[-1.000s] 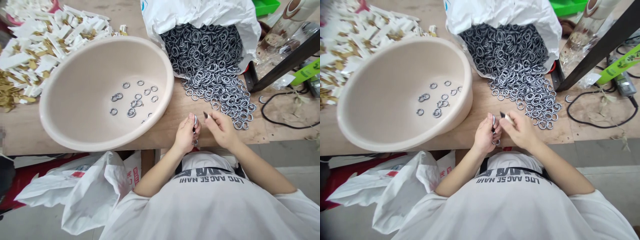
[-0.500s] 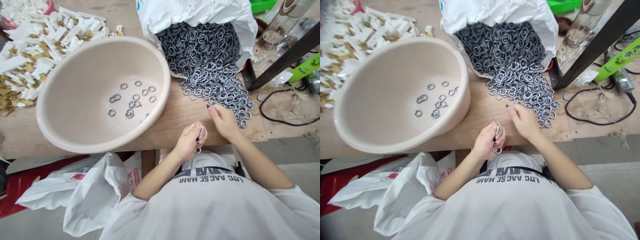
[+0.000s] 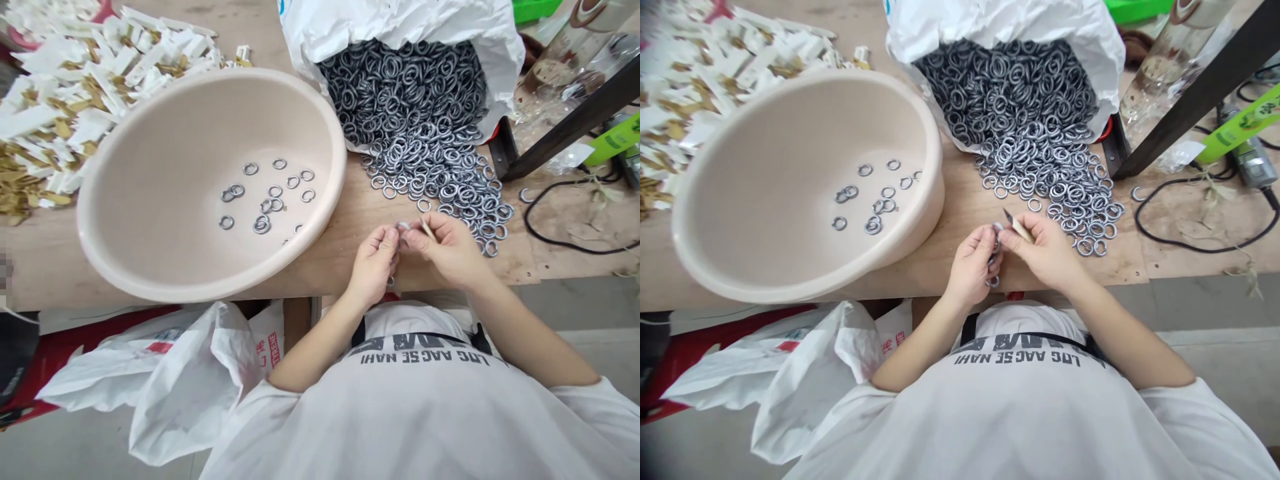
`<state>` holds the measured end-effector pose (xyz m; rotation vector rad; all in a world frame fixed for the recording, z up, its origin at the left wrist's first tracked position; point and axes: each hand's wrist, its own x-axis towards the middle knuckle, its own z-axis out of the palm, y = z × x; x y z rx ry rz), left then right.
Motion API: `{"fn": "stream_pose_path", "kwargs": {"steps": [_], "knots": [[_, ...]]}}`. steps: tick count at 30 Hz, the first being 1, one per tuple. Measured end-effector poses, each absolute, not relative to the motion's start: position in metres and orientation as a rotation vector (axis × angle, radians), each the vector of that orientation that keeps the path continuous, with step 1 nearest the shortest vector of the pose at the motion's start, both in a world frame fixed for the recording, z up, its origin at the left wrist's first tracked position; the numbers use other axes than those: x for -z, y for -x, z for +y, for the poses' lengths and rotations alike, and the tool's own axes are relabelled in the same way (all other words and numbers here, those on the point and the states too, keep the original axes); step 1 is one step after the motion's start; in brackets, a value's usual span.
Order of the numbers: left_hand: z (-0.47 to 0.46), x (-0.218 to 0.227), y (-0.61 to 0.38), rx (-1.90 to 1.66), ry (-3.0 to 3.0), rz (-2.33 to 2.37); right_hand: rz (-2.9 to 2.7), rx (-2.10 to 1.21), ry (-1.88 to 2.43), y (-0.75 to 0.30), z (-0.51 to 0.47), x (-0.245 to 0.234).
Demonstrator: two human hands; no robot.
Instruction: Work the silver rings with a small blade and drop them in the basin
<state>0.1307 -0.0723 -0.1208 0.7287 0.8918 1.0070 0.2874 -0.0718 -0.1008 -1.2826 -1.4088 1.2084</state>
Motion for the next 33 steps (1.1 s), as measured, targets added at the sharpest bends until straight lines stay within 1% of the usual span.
{"fn": "stream_pose_path", "kwargs": {"steps": [2, 6, 10, 13, 15, 19, 22, 26, 29, 32, 33], "knots": [[-0.077, 0.125, -0.137, -1.061, -0.720, 0.900, -1.249, -1.285, 1.225, -0.275, -0.083, 0.106], [-0.081, 0.130, -0.139, -1.148, -0.745, 0.894, -1.195, -1.223, 1.229, -0.263, -0.092, 0.118], [-0.079, 0.125, -0.137, -1.103, -0.699, 0.861, -1.173, -1.254, 1.146, -0.266, -0.083, 0.118], [-0.078, 0.115, -0.136, -1.053, -0.644, 0.828, -1.267, -1.280, 1.099, -0.271, -0.075, 0.112], [-0.077, 0.108, -0.137, -1.011, -0.609, 0.815, -1.422, -1.137, 1.181, -0.275, -0.075, 0.106], [-0.077, 0.103, -0.138, -1.019, -0.535, 0.868, -1.929, -0.623, 1.369, -0.281, -0.085, 0.099], [-0.076, 0.105, -0.140, -1.038, -0.503, 0.904, -2.069, -0.434, 1.389, -0.281, -0.091, 0.098], [-0.075, 0.107, -0.141, -1.034, -0.514, 0.913, -2.118, -0.425, 1.414, -0.278, -0.094, 0.095], [-0.077, 0.108, -0.140, -1.016, -0.538, 0.930, -2.127, -0.508, 1.433, -0.281, -0.091, 0.095], [-0.083, 0.109, -0.139, -0.951, -0.643, 0.859, -2.008, -0.609, 1.620, -0.293, -0.077, 0.102], [-0.085, 0.110, -0.138, -0.923, -0.682, 0.828, -1.937, -0.575, 1.735, -0.298, -0.070, 0.105]]}}
